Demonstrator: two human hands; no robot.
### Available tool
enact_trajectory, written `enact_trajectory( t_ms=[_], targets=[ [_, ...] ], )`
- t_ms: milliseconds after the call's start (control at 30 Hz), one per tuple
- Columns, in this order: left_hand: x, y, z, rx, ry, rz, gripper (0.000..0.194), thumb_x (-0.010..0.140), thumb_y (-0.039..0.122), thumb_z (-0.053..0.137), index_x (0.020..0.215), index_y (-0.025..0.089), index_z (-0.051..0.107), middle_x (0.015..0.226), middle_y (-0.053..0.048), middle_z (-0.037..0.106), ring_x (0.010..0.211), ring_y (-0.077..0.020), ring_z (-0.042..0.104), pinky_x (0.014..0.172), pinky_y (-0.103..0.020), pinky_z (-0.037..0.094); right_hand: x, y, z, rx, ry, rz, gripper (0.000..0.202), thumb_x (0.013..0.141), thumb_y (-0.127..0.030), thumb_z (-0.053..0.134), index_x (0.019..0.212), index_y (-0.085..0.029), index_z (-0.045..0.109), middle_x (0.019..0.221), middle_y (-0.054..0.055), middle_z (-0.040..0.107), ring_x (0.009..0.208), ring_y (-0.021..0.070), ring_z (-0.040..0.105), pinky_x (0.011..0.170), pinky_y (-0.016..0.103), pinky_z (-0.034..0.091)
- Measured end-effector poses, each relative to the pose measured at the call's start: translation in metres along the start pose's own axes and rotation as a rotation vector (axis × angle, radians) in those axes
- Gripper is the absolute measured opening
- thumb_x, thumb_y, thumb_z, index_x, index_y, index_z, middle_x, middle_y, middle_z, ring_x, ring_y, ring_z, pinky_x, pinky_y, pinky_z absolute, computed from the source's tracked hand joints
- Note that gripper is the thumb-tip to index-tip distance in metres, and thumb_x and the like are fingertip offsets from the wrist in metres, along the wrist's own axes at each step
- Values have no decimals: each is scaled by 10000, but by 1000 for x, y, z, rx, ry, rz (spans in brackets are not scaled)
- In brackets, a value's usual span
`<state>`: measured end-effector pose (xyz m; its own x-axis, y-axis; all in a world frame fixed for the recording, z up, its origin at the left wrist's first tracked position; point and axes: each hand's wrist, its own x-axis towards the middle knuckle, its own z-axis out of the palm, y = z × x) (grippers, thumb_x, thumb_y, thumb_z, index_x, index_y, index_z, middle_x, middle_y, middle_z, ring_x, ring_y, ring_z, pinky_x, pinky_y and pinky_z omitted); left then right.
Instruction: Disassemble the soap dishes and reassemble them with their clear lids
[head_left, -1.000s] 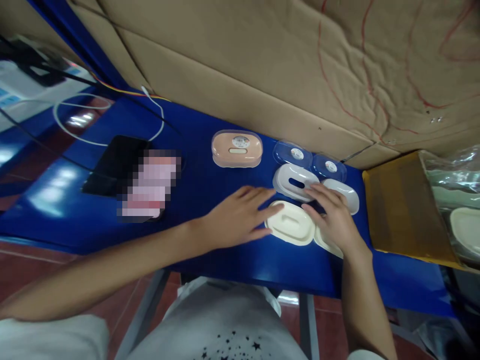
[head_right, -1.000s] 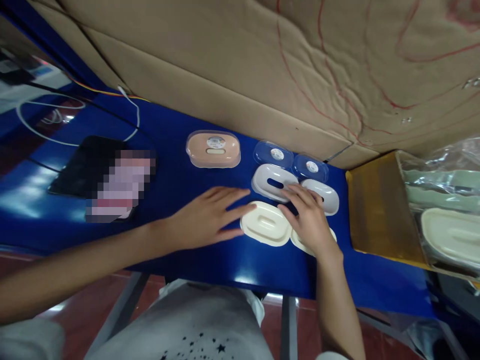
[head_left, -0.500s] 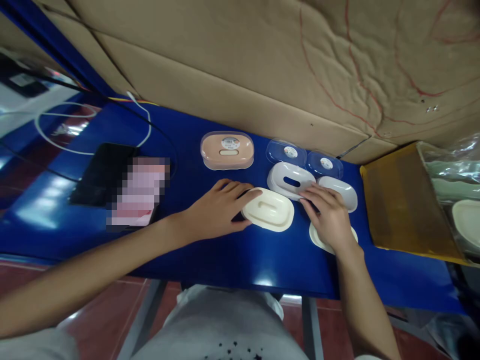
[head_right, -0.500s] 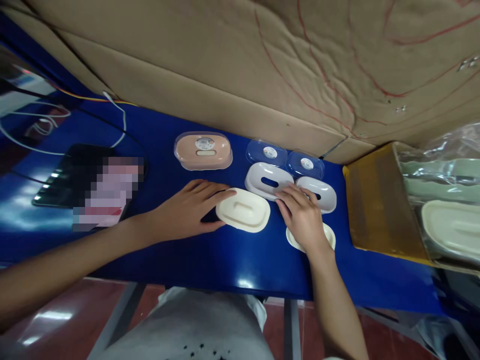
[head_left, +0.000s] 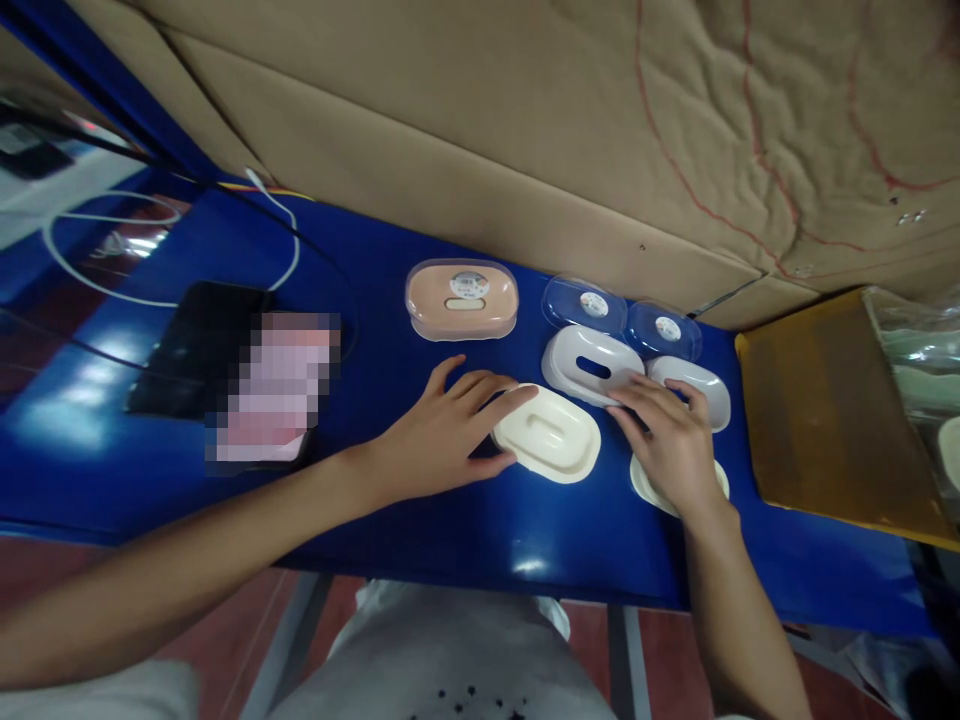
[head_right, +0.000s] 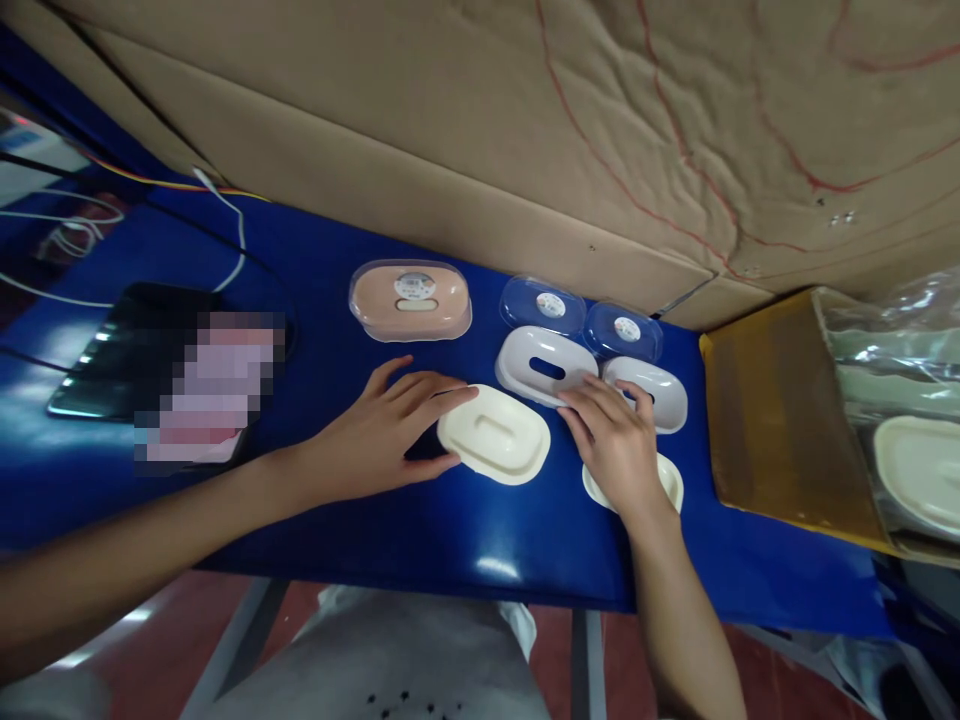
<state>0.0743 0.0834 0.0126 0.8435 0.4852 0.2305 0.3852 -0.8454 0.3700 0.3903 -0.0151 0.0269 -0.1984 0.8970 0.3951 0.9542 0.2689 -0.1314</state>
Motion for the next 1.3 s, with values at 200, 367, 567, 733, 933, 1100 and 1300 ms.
enact_trajectory(
  t_ms=[200, 367, 567, 733, 933, 1100, 1300],
  targets=[
    [-3, 2, 1, 46, 19, 3, 718, 1010, 437, 718, 1625, 187, 447, 1520, -196, 644, 1398, -389, 607, 1269, -670, 288, -1, -13, -9, 113, 37, 86, 222, 1073, -301, 661, 1275, -299, 753, 1231, 68, 833, 1140, 297, 789, 1053, 508, 553],
    [-4, 6, 3, 55, 74, 14, 816, 991, 438, 764, 1677, 222, 379, 1623, -222, 552, 1477, -404, 551, 1283, -671, 286, -2, -35, -20, 182, -12, -15, 328, 1042, -205, 691, 1356, -300, 702, 1207, 63, 821, 1113, 273, 778, 1001, 466, 578],
    [-3, 6, 1, 87, 71, 23, 738, 1047, 435, 700, 1680, 238, 376, 1663, -228, 501, 1502, -388, 527, 1280, -666, 308, -1, -57, -29, 171, -163, -163, 324, 1059, -184, 666, 1366, -286, 662, 1188, 54, 814, 1091, 254, 768, 982, 455, 542],
    [-3, 3, 0, 114, 50, 62, 523, 1056, 397, 698, 1539, 257, 557, 1667, -214, 500, 1493, -385, 535, 1265, -690, 330, -2, -63, -28, 107, -257, -225, 302, 1069, -281, 686, 1367, -272, 639, 1219, 67, 801, 1113, 263, 738, 1049, 486, 495],
    [-3, 1, -1, 101, 65, 88, 348, 1076, 365, 658, 1398, 234, 675, 1592, -196, 583, 1445, -384, 580, 1262, -701, 342, -5, -65, -23, 82, -332, -235, 275, 1094, -279, 639, 1368, -257, 628, 1224, 71, 802, 1144, 261, 729, 1107, 515, 449],
    [-4, 0, 1, 80, 46, 77, 339, 1040, 296, 708, 1377, 270, 701, 1593, -160, 587, 1437, -376, 587, 1285, -705, 316, -5, -64, -19, 61, -365, -233, 226, 1099, -266, 625, 1320, -271, 665, 1221, 58, 807, 1159, 258, 727, 1111, 506, 456],
    [-3, 2, -4, 133, 62, 70, 315, 1025, 278, 693, 1340, 267, 715, 1559, -167, 606, 1444, -385, 573, 1259, -726, 339, -2, -46, -14, 214, -243, -220, 314, 1100, -374, 632, 1397, -277, 652, 1275, 61, 801, 1194, 256, 733, 1105, 482, 494]
  ],
)
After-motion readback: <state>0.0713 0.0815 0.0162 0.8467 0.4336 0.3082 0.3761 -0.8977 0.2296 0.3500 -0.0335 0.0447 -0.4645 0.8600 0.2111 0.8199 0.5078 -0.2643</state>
